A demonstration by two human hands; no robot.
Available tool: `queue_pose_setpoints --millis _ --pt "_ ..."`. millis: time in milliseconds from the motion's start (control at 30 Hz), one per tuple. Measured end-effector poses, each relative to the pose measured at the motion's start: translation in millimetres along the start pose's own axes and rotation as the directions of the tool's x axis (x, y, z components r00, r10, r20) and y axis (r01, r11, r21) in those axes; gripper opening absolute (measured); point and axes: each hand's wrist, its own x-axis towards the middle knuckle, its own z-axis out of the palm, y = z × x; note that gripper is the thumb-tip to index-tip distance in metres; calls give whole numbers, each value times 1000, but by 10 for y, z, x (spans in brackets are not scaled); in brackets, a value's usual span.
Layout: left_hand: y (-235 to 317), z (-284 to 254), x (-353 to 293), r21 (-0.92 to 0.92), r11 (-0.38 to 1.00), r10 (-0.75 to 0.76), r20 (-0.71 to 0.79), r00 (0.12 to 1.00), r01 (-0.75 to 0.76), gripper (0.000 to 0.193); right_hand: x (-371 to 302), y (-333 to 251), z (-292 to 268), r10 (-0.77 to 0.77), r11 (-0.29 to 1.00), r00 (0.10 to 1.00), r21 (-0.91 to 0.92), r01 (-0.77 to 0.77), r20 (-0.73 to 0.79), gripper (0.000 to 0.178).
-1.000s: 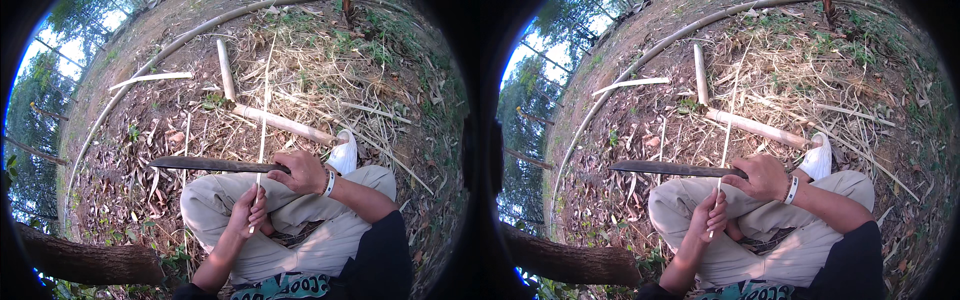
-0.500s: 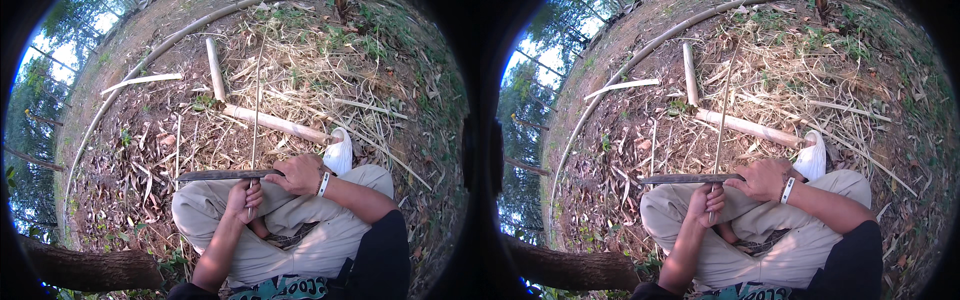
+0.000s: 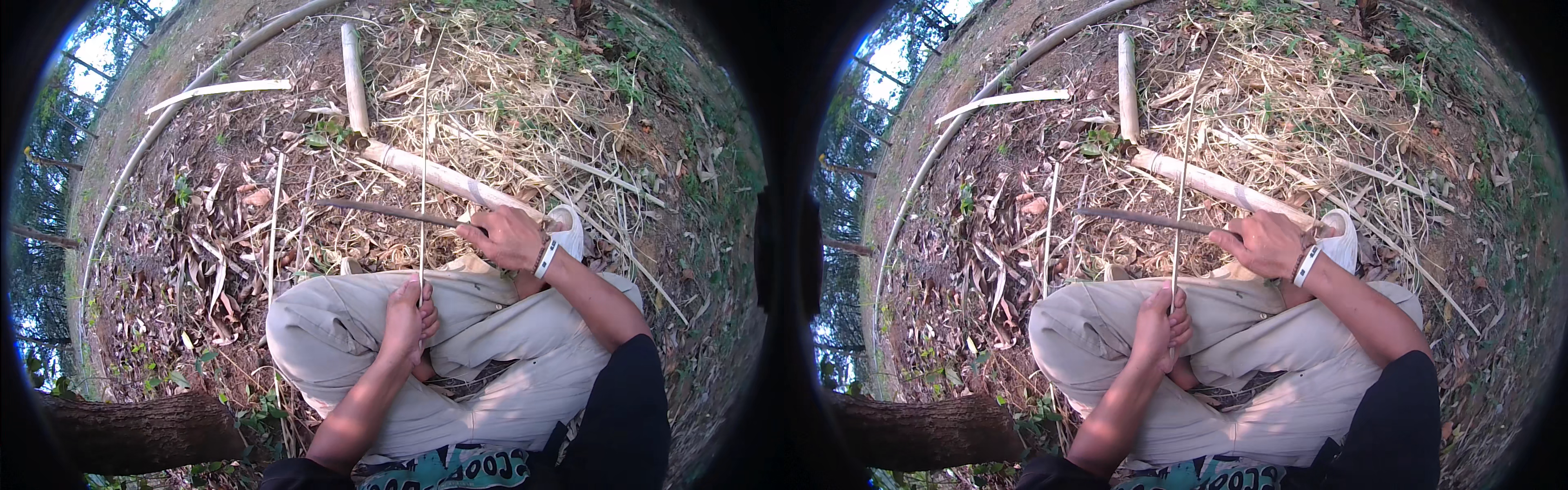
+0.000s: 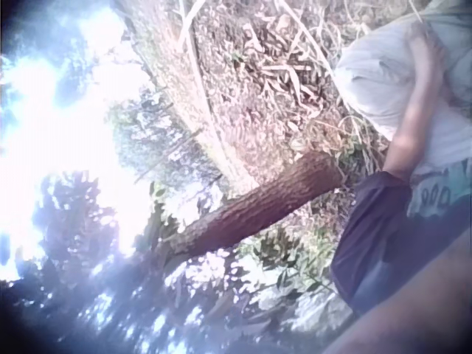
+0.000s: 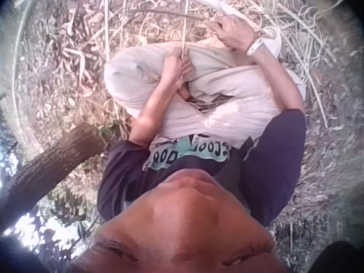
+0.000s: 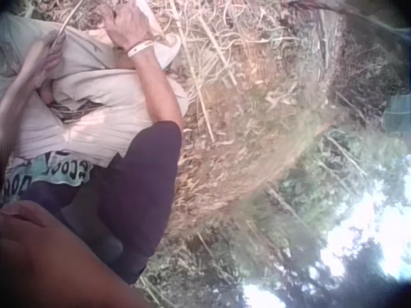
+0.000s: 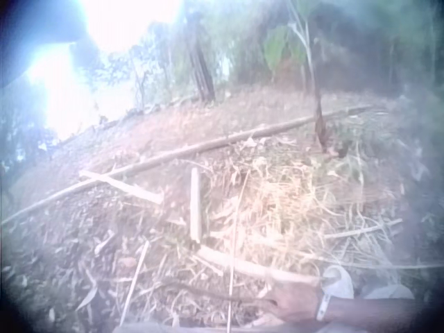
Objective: The person sits on the ground and uses a machete to shave and smooth a long, thin bamboo stick. They repeatedly scrape the blade along the stick's length to remove the outer layer and refine its shape.
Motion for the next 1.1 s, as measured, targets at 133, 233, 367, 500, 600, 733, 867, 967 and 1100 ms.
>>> queue_pose_setpoints --millis 133,233,367,500,600,733,867,967,1100 --pt "-63 -39 16 52 999 12 -40 999 -10 31 -120 44 133 -114 991 993 -64 115 12 55" --pt "-38 14 37 63 998 26 -34 999 -24 32 -4 205 8 35 998 993 -42 -40 -113 56" --pt "-26 -42 -20 26 999 28 -3 1000 -28 31 -248 -63 143 -263 930 964 -255 264 41 61" --pt "-37 -40 -57 -15 1000 -19 28 999 19 30 96 501 5 138 985 977 -80 -152 -161 61" --pt "73 -50 -42 -62 998 -2 39 999 4 30 -69 95 48 -144 983 981 -134 126 -133 56" --pt "1 -98 -17 -88 996 -17 63 998 23 31 82 262 28 46 993 983 -103 -65 -177 66" --pt "46 -45 -26 -90 996 9 79 997 -2 32 191 267 -79 85 986 973 -120 -113 -216 68" --pt "26 -111 -46 -89 996 23 88 996 -15 31 148 196 89 15 982 979 -183 -53 -202 65" --pt "-25 -114 -126 -41 998 -36 94 995 40 32 394 625 -52 265 954 916 -55 -294 -302 68"
